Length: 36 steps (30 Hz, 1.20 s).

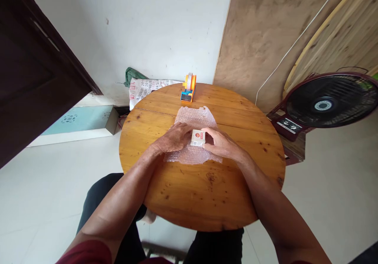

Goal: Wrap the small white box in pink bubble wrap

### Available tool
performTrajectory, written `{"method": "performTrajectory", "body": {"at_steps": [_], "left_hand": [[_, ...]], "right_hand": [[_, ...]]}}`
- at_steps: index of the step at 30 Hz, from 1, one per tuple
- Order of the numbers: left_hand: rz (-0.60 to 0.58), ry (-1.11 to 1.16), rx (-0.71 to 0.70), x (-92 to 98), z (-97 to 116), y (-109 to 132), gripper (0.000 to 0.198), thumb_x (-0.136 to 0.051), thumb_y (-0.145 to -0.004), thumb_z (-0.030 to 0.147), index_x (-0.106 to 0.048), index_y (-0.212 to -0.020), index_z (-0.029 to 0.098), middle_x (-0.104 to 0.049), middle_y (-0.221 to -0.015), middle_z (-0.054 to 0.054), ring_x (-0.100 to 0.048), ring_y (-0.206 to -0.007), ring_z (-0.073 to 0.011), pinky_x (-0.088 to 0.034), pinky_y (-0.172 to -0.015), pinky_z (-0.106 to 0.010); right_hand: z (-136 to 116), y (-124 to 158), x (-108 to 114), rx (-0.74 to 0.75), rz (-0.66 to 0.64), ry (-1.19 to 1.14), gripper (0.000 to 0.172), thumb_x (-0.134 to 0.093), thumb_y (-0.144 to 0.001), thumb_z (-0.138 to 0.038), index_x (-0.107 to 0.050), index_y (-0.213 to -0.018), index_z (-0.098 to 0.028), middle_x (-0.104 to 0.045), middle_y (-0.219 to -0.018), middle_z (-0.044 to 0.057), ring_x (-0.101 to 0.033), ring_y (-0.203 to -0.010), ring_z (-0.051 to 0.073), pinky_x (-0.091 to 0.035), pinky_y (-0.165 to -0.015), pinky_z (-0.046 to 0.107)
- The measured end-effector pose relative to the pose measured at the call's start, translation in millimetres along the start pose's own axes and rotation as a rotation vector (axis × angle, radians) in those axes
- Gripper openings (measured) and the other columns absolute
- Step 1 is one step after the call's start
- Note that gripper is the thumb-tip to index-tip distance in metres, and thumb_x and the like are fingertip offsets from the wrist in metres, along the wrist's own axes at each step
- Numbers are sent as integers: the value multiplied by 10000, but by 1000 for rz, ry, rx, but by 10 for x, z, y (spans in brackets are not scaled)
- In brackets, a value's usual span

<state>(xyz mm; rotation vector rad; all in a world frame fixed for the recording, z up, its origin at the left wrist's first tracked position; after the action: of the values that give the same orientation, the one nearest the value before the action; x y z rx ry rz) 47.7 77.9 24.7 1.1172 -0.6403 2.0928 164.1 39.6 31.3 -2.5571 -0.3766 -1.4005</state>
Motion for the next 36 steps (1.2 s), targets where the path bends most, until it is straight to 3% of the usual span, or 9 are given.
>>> {"method": "performTrajectory", "body": {"at_steps": [8, 11, 15, 18, 21, 24, 28, 31, 36], "left_hand": [[65, 177, -13, 50, -41, 11, 543, -555, -695, 136, -596, -1229, 217, -642, -1178, -61, -561, -1127, -259, -447, -995, -398], [98, 235, -7, 86, -16, 27, 514, -597, -703, 196, -592, -1217, 212, -620, -1221, -58, -550, -1162, -256, -443, -1014, -391], [98, 245, 3, 70, 38, 26, 451, -619, -728, 233, -619, -1178, 216, -634, -1183, -50, -579, -1120, -244, -473, -978, -371], [91, 256, 26, 33, 26, 18, 435, -614, -743, 230, -624, -1178, 213, -647, -1167, -49, -603, -1076, -237, -496, -935, -356], [80, 299, 30, 8, 8, 13, 438, -616, -748, 226, -618, -1186, 217, -652, -1169, -42, -615, -1052, -227, -507, -904, -336], [70, 315, 39, 9, -1, 11, 419, -632, -746, 239, -626, -1165, 218, -662, -1143, -40, -621, -1025, -223, -507, -885, -332], [72, 321, 53, 30, 14, 13, 400, -648, -739, 250, -635, -1135, 196, -674, -1101, -47, -630, -983, -219, -504, -888, -337], [58, 336, 76, 13, 12, 17, 405, -635, -746, 237, -629, -1150, 202, -672, -1124, -44, -636, -982, -215, -513, -876, -330], [66, 354, 86, -4, 6, 16, 398, -631, -768, 250, -637, -1161, 190, -669, -1143, -61, -625, -1026, -220, -511, -889, -332]], "right_hand": [[5, 43, 45, 0, -16, -34, 617, -612, -788, -214, -438, -1379, -201, -558, -1338, 125, -560, -1167, 264, -443, -948, 383], [16, 107, 186, -12, 19, -66, 501, -606, -801, -239, -486, -1287, -214, -594, -1264, 98, -585, -1107, 238, -462, -884, 350], [-21, 216, 322, -70, -43, 23, 154, -598, -824, -336, -569, -934, -234, -650, -919, 10, -602, -826, 186, -427, -673, 285], [-167, 300, 240, -22, -200, 96, 236, -623, -819, -462, -553, -819, -236, -622, -812, -6, -556, -703, 168, -383, -612, 284], [-311, 354, 139, 41, -234, 175, 338, -698, -752, -524, -569, -884, -241, -633, -951, 29, -576, -819, 212, -413, -685, 315], [-403, 372, -2, 94, -216, 287, 387, -746, -723, -463, -595, -991, -229, -610, -1093, 75, -554, -1001, 275, -419, -844, 387], [-507, 364, -184, 188, -220, 390, 102, -608, -845, -209, -640, -938, -182, -627, -1073, 97, -527, -1086, 265, -332, -997, 429], [-562, 336, -183, 208, -228, 422, 223, -465, -890, -84, -648, -792, -165, -663, -932, 89, -571, -957, 224, -352, -931, 386], [-590, 305, 19, 172, -199, 343, 254, -451, -897, -89, -637, -741, -164, -684, -870, 68, -577, -804, 180, -352, -768, 309]]}}
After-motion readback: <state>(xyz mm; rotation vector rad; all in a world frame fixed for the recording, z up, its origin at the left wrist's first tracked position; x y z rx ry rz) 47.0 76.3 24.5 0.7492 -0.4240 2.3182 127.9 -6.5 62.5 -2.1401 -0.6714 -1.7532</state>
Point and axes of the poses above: each hand's wrist, its own y-axis away from the middle knuckle, its own x-axis out of the back of the hand, z = x × y, the point moved 9 cm from there along -y, towards the middle knuckle
